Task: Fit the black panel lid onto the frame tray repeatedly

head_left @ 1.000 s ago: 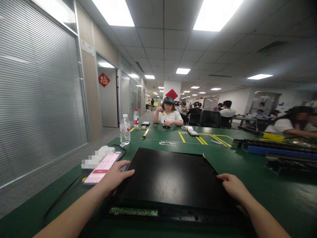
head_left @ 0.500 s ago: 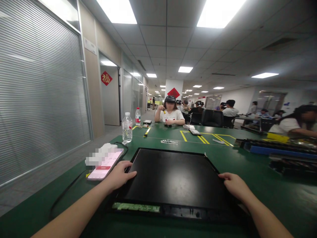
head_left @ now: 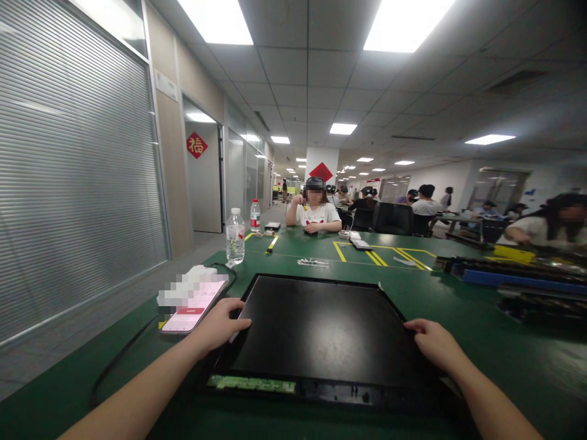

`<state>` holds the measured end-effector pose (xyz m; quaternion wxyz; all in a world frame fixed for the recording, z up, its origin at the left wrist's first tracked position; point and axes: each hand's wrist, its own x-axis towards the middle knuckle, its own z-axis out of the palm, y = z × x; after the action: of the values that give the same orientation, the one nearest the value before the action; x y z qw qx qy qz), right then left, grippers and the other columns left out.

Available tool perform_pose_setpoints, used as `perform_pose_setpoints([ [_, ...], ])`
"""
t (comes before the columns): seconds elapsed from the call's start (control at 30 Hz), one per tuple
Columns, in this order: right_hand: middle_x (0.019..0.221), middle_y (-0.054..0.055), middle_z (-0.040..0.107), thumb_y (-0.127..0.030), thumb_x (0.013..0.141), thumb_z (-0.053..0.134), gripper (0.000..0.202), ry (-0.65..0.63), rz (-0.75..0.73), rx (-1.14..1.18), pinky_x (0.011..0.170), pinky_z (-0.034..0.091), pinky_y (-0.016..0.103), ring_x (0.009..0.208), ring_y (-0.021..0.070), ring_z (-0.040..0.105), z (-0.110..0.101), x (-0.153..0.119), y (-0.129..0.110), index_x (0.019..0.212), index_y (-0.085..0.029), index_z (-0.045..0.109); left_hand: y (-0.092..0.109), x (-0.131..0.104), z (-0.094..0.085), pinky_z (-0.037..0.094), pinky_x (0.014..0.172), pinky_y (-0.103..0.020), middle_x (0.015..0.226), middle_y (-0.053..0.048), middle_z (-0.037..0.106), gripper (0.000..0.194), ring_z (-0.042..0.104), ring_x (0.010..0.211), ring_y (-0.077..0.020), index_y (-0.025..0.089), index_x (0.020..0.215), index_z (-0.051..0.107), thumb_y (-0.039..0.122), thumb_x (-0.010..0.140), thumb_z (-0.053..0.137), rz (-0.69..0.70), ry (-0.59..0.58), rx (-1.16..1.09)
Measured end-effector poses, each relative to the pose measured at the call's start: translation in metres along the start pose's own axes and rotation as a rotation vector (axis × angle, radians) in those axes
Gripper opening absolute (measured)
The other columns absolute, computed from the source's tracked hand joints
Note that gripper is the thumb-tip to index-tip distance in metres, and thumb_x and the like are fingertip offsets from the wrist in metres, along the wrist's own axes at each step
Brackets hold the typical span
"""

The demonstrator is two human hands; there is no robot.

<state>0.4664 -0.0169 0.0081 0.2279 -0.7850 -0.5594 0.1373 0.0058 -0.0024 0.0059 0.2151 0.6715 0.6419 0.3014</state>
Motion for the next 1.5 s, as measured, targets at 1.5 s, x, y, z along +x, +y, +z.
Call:
perform_pose_setpoints([
  [1.5, 0.095, 0.006, 0.070, -0.006, 0.061, 0.044, 0.038, 0.010, -0.004, 0.059, 0.074, 0.044, 0.025, 0.090, 0.0195, 0.062, 0.002, -0.001, 0.003, 0.086, -0.017, 0.070, 0.019, -0.025, -0.040, 0.022, 0.106, -0.041, 0.144, -0.003, 0.029, 0.075, 0.031, 0.128, -0.0296, 0.034, 0.125, 0.047, 0.031, 0.054, 0.073, 0.487, -0.452, 0.149],
])
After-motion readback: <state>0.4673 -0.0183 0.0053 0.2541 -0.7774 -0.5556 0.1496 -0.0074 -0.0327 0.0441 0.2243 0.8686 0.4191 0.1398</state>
